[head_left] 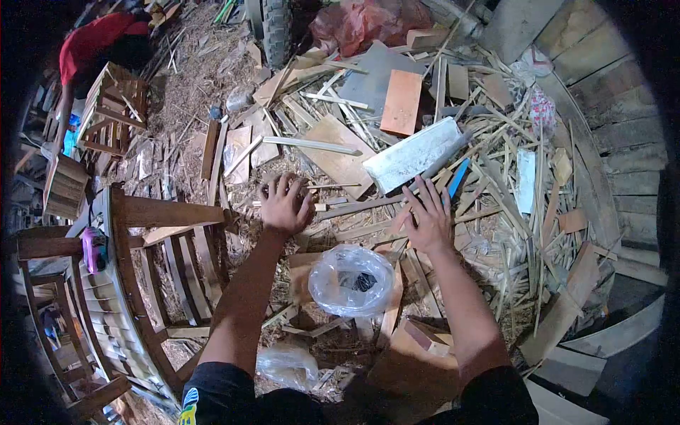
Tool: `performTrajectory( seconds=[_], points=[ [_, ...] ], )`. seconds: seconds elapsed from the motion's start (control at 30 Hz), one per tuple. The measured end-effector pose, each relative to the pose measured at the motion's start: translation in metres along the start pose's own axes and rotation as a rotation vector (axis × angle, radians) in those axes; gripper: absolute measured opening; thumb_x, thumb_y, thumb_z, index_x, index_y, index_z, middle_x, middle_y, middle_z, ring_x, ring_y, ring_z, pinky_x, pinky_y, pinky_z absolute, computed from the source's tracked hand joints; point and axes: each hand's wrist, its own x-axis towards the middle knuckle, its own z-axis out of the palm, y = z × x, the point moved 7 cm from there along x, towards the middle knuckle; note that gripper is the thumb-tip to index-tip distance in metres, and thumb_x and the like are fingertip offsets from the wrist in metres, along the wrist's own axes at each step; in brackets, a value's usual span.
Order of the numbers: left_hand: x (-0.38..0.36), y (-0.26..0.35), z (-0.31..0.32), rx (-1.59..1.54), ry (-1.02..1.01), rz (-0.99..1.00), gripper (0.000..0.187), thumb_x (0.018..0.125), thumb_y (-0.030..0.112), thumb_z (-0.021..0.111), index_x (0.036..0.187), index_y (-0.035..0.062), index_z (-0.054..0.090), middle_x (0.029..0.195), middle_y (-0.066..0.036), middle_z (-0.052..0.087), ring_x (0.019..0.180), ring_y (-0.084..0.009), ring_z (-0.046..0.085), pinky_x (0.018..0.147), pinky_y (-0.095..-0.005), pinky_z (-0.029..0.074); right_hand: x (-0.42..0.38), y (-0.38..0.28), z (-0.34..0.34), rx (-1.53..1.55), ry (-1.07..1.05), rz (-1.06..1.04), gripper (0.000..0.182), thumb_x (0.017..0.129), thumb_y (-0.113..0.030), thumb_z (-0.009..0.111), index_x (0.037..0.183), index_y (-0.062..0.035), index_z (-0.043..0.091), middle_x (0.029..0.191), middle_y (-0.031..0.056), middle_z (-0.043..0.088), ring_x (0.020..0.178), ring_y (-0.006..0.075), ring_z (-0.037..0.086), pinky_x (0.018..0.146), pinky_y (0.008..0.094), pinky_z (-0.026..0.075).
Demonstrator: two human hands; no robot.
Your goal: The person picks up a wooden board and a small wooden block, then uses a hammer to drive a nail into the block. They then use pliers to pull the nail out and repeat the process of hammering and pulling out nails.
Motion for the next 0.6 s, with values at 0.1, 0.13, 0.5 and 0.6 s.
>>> performTrajectory(
  seconds=[0.1,0.13,0.5,0.6],
  points=[
    [0.0003,0.0015,-0.0015,0.017,0.005,-0.001,0.051,0.096,0.051,0.055,0.137,0.0203,0.059,0.144,-0.013,0.052,0.137,-0.0380,0.043,0.113,-0.0642,0.025,-0.0006,0.0013,-0.0001,-0.015,-0.002,0.004,0.063,0.086,-0.022,0.065,0.148,-0.0208,0.054,0.163,0.0107,0.036,0.149,0.0341,0.034,0.121,0.0602,0.019],
    [-0.0004,0.0018,-0.0008,0.018,0.003,0.000,0.051,0.096,0.051,0.055,0.137,0.0203,0.059,0.144,-0.013,0.052,0.137,-0.0380,0.043,0.113,-0.0642,0.025,-0.0014,0.0011,-0.0001,-0.021,-0.006,0.004,0.063,0.086,-0.022,0.065,0.148,-0.0206,0.054,0.163,0.0108,0.037,0.149,0.0342,0.034,0.121,0.0603,0.020],
    [0.0005,0.0034,-0.0032,0.013,-0.012,-0.002,0.050,0.097,0.050,0.055,0.140,0.0236,0.056,0.141,-0.016,0.052,0.137,-0.0387,0.042,0.110,-0.0645,0.028,-0.0029,0.0006,0.0030,-0.039,0.005,0.001,0.062,0.087,-0.022,0.064,0.148,-0.0220,0.054,0.163,0.0100,0.036,0.150,0.0326,0.033,0.122,0.0587,0.019],
    [0.0006,0.0012,0.0019,0.033,-0.018,-0.015,0.050,0.097,0.049,0.055,0.139,0.0230,0.056,0.143,-0.016,0.051,0.139,-0.0382,0.041,0.110,-0.0651,0.028,-0.0025,0.0009,0.0020,-0.050,0.003,-0.002,0.061,0.087,-0.022,0.063,0.148,-0.0223,0.054,0.163,0.0099,0.036,0.150,0.0321,0.033,0.123,0.0580,0.019]
  ],
)
